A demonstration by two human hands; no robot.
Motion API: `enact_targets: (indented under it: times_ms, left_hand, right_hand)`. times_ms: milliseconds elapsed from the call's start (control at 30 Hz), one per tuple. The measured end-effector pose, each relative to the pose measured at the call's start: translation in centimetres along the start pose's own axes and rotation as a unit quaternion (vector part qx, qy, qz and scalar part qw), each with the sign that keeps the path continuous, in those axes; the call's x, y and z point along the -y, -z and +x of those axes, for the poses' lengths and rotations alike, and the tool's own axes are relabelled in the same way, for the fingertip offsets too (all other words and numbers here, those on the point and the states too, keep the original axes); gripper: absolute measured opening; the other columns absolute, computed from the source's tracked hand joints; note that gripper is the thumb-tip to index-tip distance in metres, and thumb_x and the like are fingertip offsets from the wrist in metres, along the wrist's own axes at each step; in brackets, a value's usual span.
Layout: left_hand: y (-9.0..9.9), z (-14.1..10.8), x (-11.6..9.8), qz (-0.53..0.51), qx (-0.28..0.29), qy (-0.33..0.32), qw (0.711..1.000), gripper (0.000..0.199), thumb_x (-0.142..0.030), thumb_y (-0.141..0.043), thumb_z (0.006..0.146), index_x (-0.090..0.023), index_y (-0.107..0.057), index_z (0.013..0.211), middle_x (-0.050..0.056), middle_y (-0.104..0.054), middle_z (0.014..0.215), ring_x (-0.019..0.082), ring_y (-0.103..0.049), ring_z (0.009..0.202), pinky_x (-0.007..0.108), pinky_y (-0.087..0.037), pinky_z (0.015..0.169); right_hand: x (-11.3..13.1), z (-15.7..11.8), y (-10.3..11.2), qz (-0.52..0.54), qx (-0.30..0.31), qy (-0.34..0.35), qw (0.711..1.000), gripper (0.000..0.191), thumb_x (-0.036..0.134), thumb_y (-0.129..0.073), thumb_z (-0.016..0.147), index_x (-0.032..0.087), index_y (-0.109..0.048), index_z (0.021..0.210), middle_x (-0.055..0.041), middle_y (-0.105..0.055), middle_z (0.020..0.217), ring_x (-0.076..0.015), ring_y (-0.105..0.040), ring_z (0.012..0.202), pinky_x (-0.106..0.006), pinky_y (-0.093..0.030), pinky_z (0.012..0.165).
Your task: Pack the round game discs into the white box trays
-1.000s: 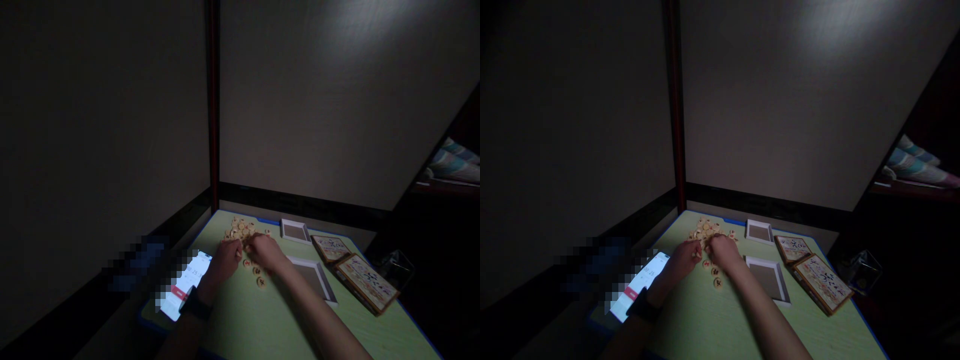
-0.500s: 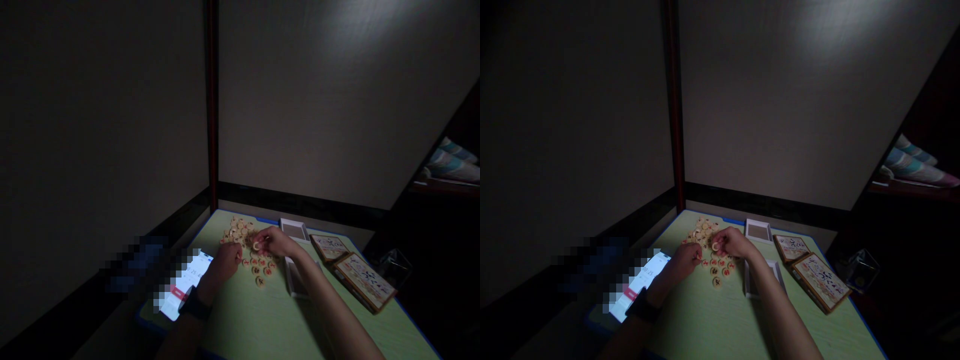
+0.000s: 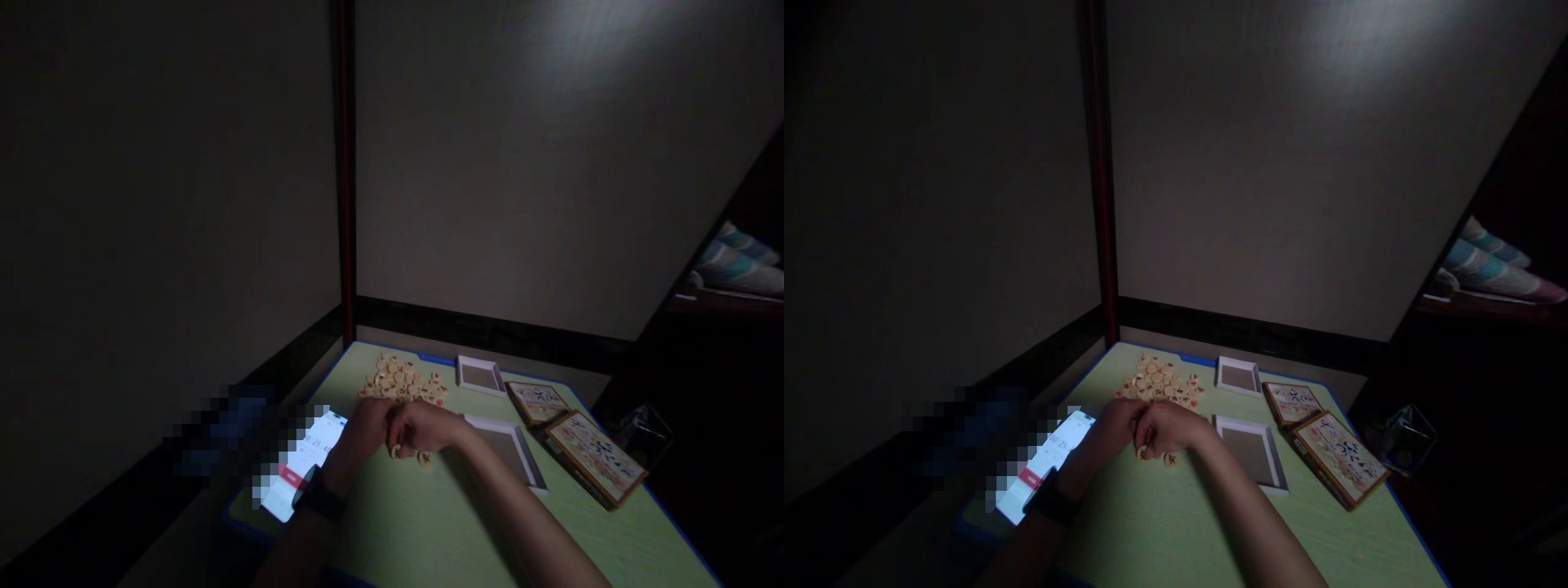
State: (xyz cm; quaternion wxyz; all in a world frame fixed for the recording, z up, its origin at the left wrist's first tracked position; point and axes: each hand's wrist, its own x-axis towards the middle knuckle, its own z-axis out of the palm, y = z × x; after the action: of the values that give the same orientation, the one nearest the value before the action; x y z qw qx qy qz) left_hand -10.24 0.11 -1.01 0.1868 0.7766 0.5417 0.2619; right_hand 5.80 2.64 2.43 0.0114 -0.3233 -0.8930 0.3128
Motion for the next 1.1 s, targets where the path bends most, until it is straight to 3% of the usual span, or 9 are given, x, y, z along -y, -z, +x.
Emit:
enact_targets:
  times_ms: [267, 367, 467, 567, 767, 1100]
  left_hand:
    - [0.1, 0.0, 0.3, 0.05, -0.035, 0.014, 0.998, 0.025, -0.002, -0.047, 0.078, -0.015, -0.068, 0.081, 0.009, -0.072, 0.087, 0.021, -0.064, 0.086, 0.029, -0.043, 0.078]
    - [-0.1, 0.0, 0.4, 0.064, -0.037, 0.017, 0.997, 0.027, 0.0, -0.046, 0.079, -0.015, -0.068, 0.083, 0.009, -0.071, 0.087, 0.02, -0.063, 0.087, 0.029, -0.043, 0.079]
    - [-0.1, 0.0, 0.4, 0.065, -0.028, 0.022, 0.997, 0.029, 0.002, -0.046, 0.079, -0.016, -0.069, 0.084, 0.008, -0.072, 0.089, 0.02, -0.064, 0.088, 0.028, -0.044, 0.079]
    - [-0.2, 0.0, 0.3, 0.051, -0.026, 0.028, 0.998, 0.027, 0.0, -0.05, 0.08, -0.016, -0.069, 0.088, 0.008, -0.072, 0.093, 0.02, -0.064, 0.092, 0.029, -0.045, 0.082]
    - [-0.2, 0.0, 0.3, 0.05, -0.033, 0.027, 0.998, 0.025, -0.001, -0.051, 0.082, -0.016, -0.07, 0.089, 0.009, -0.072, 0.095, 0.021, -0.064, 0.095, 0.031, -0.044, 0.086]
    - [0.5, -0.1, -0.7, 0.098, -0.017, 0.044, 0.994, 0.028, 0.002, -0.046, 0.082, -0.015, -0.068, 0.082, 0.01, -0.072, 0.091, 0.021, -0.064, 0.092, 0.03, -0.044, 0.081]
  right_hand:
    - [-0.3, -0.4, 0.5, -0.032, -0.013, -0.011, 0.999, 0.026, 0.011, -0.077, 0.069, 0.019, -0.08, 0.094, 0.0005, -0.076, 0.079, -0.013, -0.067, 0.072, -0.019, -0.045, 0.065]
    - [0.0, -1.1, 1.8, -0.13, -0.072, -0.058, 0.987, 0.025, 0.008, -0.066, 0.076, 0.021, -0.08, 0.093, 0.0019, -0.076, 0.08, -0.0131, -0.067, 0.074, -0.018, -0.043, 0.066]
    - [0.4, -1.6, 2.3, -0.216, -0.15, -0.124, 0.957, 0.024, 0.01, -0.056, 0.081, 0.019, -0.078, 0.085, -0.0058, -0.077, 0.086, -0.0196, -0.068, 0.084, -0.024, -0.044, 0.072]
    - [0.9, -1.3, 1.6, -0.26, -0.183, -0.174, 0.932, 0.026, 0.015, -0.052, 0.086, 0.015, -0.077, 0.091, -0.0174, -0.076, 0.096, -0.0276, -0.07, 0.092, -0.031, -0.046, 0.077]
    - [2.3, -0.2, -0.1, -0.307, -0.157, -0.194, 0.918, 0.03, 0.01, -0.047, 0.089, 0.012, -0.076, 0.098, -0.0217, -0.075, 0.099, -0.031, -0.071, 0.096, -0.035, -0.051, 0.08]
    - [2.5, -0.4, 0.0, -0.326, -0.133, -0.188, 0.917, 0.033, 0.007, -0.044, 0.091, 0.011, -0.072, 0.109, -0.0207, -0.072, 0.113, -0.0278, -0.069, 0.104, -0.032, -0.051, 0.084]
